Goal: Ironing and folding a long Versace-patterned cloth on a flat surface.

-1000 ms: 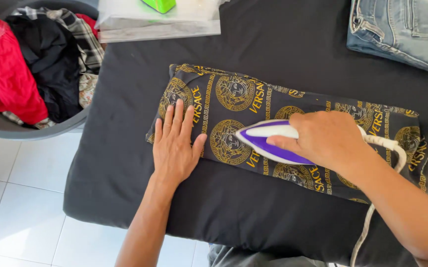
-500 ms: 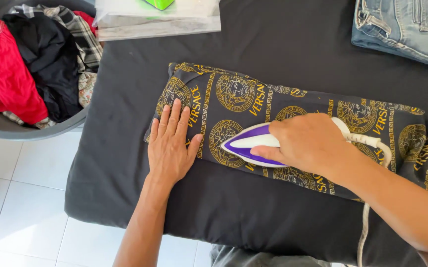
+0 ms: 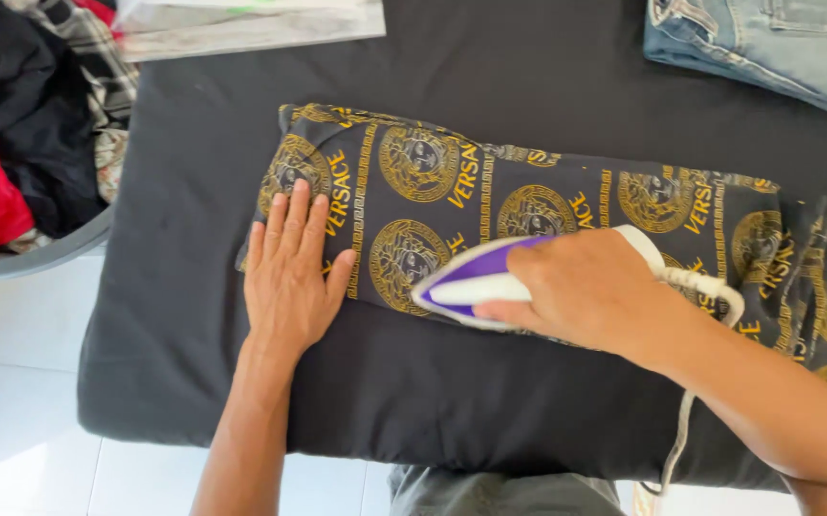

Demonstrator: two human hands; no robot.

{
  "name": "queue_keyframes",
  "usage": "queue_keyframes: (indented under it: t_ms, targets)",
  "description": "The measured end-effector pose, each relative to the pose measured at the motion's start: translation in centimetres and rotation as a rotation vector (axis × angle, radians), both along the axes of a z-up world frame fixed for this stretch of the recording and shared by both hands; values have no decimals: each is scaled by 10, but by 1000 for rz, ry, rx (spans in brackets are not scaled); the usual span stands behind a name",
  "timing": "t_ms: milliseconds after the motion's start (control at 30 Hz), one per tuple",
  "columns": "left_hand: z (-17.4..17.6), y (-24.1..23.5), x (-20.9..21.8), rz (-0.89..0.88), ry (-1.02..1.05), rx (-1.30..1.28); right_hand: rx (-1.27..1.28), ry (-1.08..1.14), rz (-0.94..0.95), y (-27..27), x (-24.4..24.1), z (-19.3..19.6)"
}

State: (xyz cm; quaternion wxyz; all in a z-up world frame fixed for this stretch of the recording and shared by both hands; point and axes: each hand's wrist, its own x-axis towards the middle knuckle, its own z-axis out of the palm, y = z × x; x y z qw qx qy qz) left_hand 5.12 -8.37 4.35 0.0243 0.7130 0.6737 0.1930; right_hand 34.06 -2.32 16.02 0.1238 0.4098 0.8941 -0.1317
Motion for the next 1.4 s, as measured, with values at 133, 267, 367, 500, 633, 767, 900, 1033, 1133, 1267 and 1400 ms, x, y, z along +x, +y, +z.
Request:
queue_keyframes:
  t_ms: [133,267,367,500,633,767,900,1033,1133,1267,1400]
  targets:
    - [-3,-1,-1,-13,20,-17,111,77,-107,-15,37,-7]
    - [-5,-1,-2,-7,19,-35,89,-93,-164,-20,67,-2]
    - [-5,-1,-3,-7,24,-42,118,-92,-200,-30,86,-1]
    - [-4,-2,-2,-3,20,-39,88,-70,-168,-44,110,-1]
    - [-3,-4,-1,-5,24,-50,202,-230,-347,-57,144,-11]
    - [0,-2,-1,-4,20,-47,96,-149,-341,-58,154,-4]
    - [-8,-3,-4,-2,23,-54,296,-247,-477,-61,158,-7]
    - [-2,-2,-1,3,30,-56,217,-58,-290,-45,151,-9]
    - [-3,-3,-1,4,25,-63,262,-276,-432,-30,137,-9]
    - [-2,-2,0,9,31,-54,161,-82,-270,-2,112,-4]
    - [-4,-2,-1,4,28,-43,268,-96,-306,16,84,-12]
